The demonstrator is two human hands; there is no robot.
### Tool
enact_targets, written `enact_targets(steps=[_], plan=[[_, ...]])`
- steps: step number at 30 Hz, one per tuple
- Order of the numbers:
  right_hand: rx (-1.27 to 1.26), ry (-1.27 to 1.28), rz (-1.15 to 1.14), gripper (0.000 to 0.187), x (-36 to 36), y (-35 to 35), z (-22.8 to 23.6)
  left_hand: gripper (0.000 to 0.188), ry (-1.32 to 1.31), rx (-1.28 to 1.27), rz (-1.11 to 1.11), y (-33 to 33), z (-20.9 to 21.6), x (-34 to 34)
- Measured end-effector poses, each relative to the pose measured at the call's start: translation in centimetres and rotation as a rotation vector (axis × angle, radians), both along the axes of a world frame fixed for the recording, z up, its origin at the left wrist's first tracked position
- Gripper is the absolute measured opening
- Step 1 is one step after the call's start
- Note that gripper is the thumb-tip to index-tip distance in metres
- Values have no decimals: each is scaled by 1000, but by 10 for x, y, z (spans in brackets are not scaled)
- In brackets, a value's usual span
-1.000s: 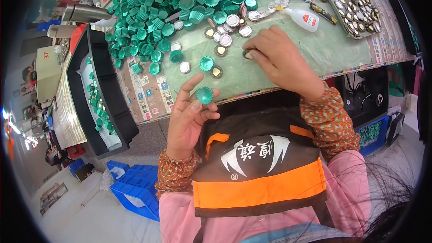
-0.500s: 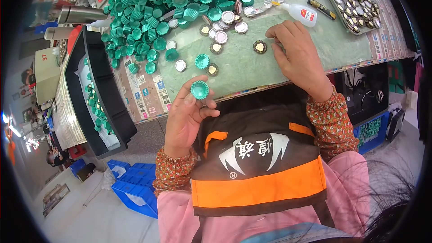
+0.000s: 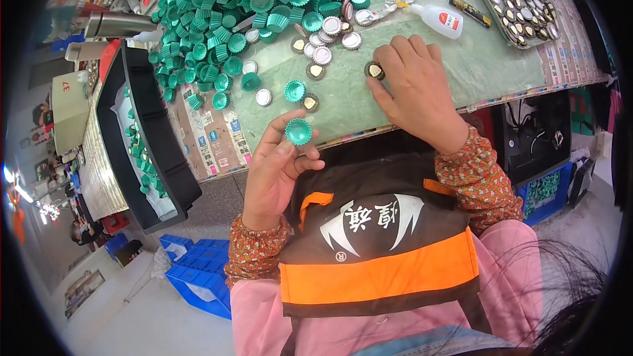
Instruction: The person sits on the floor and repeatedly applies glue from a bottle into green plastic caps. They then pick up small metallic discs and press them into the glued caps, assembling them into finished units.
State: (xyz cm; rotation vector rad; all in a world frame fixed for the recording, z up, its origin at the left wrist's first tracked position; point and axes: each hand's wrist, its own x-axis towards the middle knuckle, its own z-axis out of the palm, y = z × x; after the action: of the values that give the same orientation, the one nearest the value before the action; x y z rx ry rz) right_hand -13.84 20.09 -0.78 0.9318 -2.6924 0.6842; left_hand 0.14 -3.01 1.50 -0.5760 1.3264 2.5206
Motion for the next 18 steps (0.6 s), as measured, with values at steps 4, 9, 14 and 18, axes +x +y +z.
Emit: enact_targets(steps=[4,9,14,18], plan=[[-90,-113,209,26,-6,12,2,56,-7,-16,-15,-1,0,2],[-146,-174,211,32,-6,18,7,56,-23,-8,-25,1,-4,2],[-118,-160,209,30,-4,16,4,54,-12,25,-42,3,-5,4],[-91,-115,225,27,-5,12,0,55,-4,49,-42,2,-8,6]])
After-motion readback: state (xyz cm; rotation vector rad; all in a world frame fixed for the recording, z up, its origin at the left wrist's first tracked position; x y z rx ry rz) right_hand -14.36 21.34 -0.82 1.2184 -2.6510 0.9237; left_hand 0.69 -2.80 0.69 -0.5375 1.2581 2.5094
